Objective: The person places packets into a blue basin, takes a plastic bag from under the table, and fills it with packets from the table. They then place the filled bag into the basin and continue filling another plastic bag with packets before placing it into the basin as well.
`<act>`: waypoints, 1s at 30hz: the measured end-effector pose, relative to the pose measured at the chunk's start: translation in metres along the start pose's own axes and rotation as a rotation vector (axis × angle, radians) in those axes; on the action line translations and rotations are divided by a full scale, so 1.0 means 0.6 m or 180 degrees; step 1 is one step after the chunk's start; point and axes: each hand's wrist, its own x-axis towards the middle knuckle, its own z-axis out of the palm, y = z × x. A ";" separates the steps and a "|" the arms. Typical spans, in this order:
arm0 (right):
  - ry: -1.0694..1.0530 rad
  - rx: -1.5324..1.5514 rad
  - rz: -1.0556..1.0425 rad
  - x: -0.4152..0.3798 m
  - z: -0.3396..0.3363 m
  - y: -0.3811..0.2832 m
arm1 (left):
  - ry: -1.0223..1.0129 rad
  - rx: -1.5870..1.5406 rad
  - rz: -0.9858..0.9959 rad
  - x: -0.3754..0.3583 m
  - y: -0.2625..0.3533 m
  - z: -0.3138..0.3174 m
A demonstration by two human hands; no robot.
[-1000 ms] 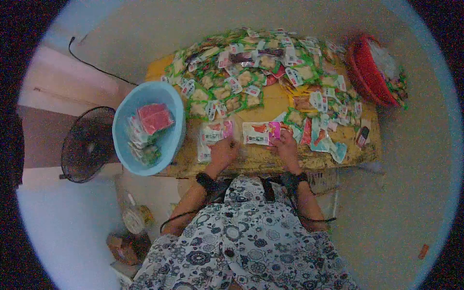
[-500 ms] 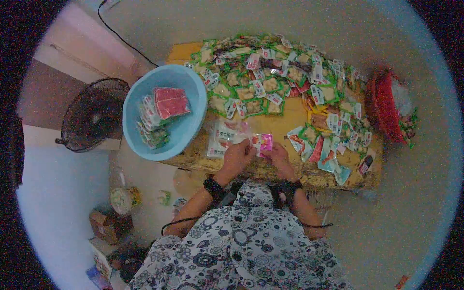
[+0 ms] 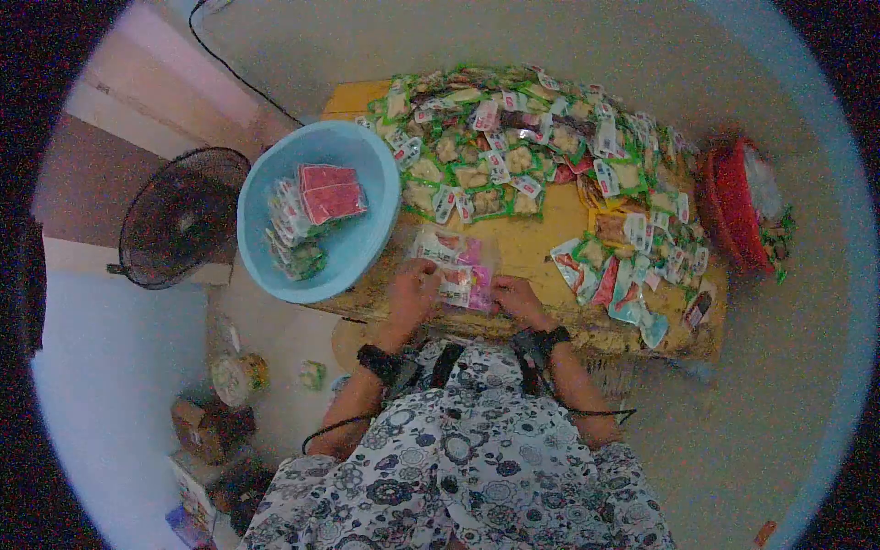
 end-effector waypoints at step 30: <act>0.0030 -0.0825 -0.0239 -0.003 0.074 -0.085 | -0.0755 -0.0360 -0.1542 -0.034 -0.089 -0.021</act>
